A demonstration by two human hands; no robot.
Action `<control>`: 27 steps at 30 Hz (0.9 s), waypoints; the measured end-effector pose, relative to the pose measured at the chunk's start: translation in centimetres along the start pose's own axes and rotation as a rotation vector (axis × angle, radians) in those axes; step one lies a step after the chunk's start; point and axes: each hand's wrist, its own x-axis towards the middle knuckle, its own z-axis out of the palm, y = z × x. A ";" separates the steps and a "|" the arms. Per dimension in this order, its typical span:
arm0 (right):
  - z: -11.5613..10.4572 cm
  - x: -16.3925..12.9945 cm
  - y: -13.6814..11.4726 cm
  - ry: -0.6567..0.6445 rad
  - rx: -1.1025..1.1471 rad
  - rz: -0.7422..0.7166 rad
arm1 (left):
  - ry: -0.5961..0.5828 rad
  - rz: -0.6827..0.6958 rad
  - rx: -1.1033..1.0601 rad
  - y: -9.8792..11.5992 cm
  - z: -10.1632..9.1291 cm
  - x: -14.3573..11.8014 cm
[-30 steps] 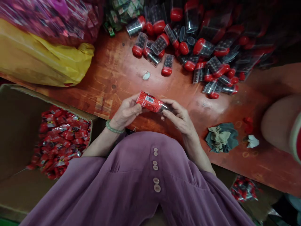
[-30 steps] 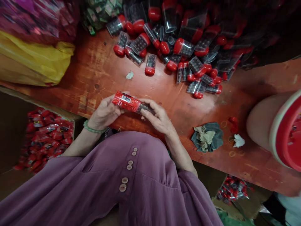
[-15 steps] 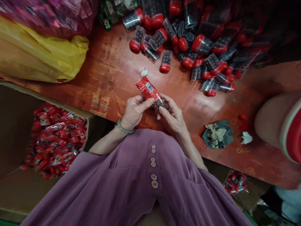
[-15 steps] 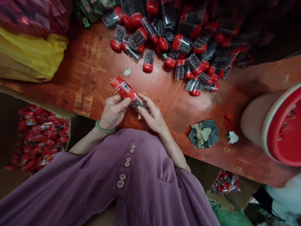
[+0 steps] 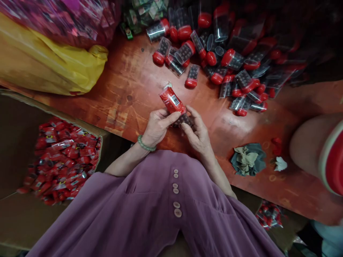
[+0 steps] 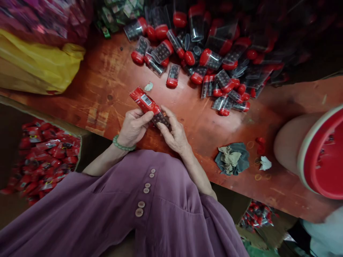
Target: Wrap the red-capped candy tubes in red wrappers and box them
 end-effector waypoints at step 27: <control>1.6 -0.1 0.0 0.006 0.204 0.011 | -0.029 0.035 -0.118 0.5 0.3 -0.8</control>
